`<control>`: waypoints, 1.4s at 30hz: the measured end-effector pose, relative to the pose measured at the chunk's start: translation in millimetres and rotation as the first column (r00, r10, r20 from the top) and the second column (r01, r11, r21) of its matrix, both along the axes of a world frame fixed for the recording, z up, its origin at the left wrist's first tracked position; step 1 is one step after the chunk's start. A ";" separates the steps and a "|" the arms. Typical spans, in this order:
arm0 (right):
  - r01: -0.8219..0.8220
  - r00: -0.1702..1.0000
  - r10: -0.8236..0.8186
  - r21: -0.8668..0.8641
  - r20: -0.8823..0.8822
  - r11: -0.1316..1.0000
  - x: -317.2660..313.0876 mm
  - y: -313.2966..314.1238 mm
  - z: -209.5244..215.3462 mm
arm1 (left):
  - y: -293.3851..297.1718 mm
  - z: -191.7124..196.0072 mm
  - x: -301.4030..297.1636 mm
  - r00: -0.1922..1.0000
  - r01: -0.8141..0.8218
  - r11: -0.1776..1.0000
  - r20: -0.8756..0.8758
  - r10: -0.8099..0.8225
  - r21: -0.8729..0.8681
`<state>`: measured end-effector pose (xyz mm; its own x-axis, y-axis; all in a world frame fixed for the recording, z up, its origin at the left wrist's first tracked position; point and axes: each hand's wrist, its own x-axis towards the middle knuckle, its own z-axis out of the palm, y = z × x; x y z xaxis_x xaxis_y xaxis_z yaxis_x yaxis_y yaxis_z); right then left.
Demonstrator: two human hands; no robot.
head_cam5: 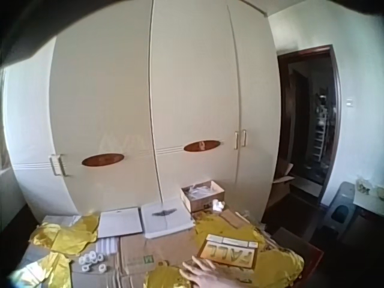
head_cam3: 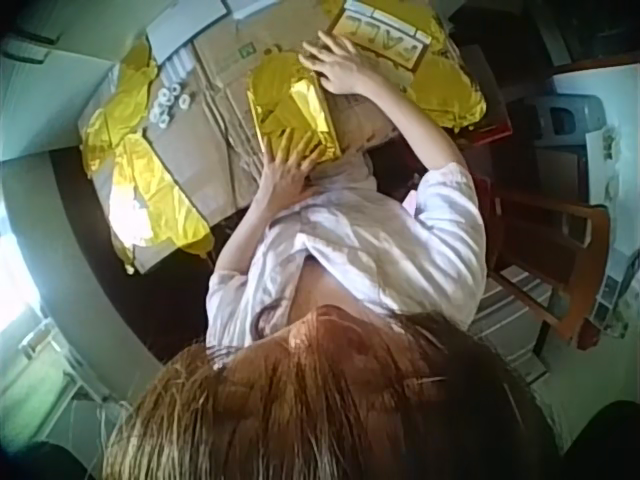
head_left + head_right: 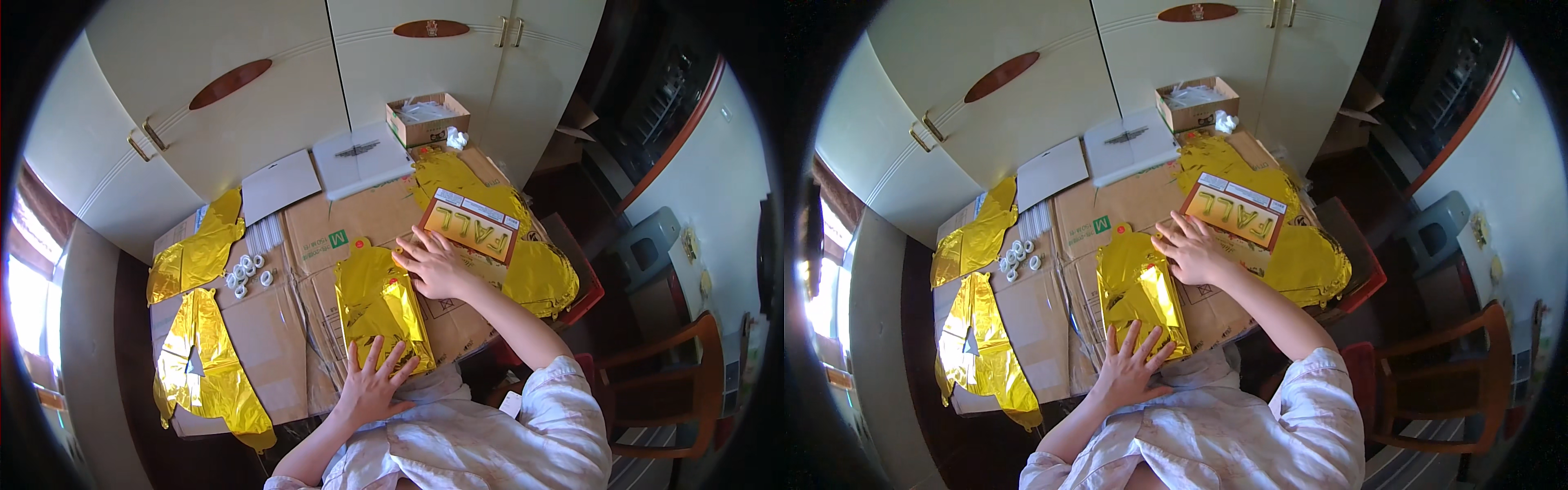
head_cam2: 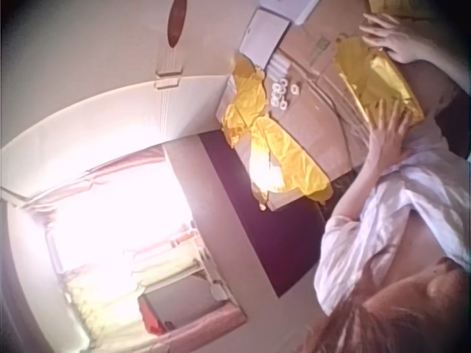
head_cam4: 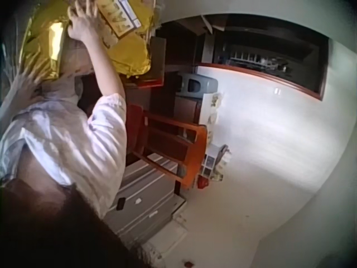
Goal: Folding and packaging gold foil decorations into packets and labeling them.
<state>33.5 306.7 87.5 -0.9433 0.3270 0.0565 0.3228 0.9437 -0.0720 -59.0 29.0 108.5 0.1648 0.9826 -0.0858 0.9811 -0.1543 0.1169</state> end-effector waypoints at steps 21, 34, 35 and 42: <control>-0.241 0.960 0.219 -0.114 -0.177 0.964 13.6 -78.7 0.8 | -8.3 -8.2 -3.1 0.999 0.005 0.999 -0.043 -0.003 0.053; -0.235 0.962 0.211 -0.131 -0.175 0.963 11.3 -78.1 -6.3 | -23.1 -18.7 4.3 0.995 -0.097 0.964 0.051 0.087 0.246; -0.235 0.960 0.209 -0.135 -0.185 0.963 11.9 -77.1 -5.7 | -25.3 -20.6 5.5 0.994 -0.103 0.965 0.056 0.093 0.241; 0.199 0.974 -0.191 0.057 -0.120 0.978 40.9 -21.5 26.3 | -32.3 -21.2 6.9 0.989 -0.147 0.964 0.039 0.142 0.221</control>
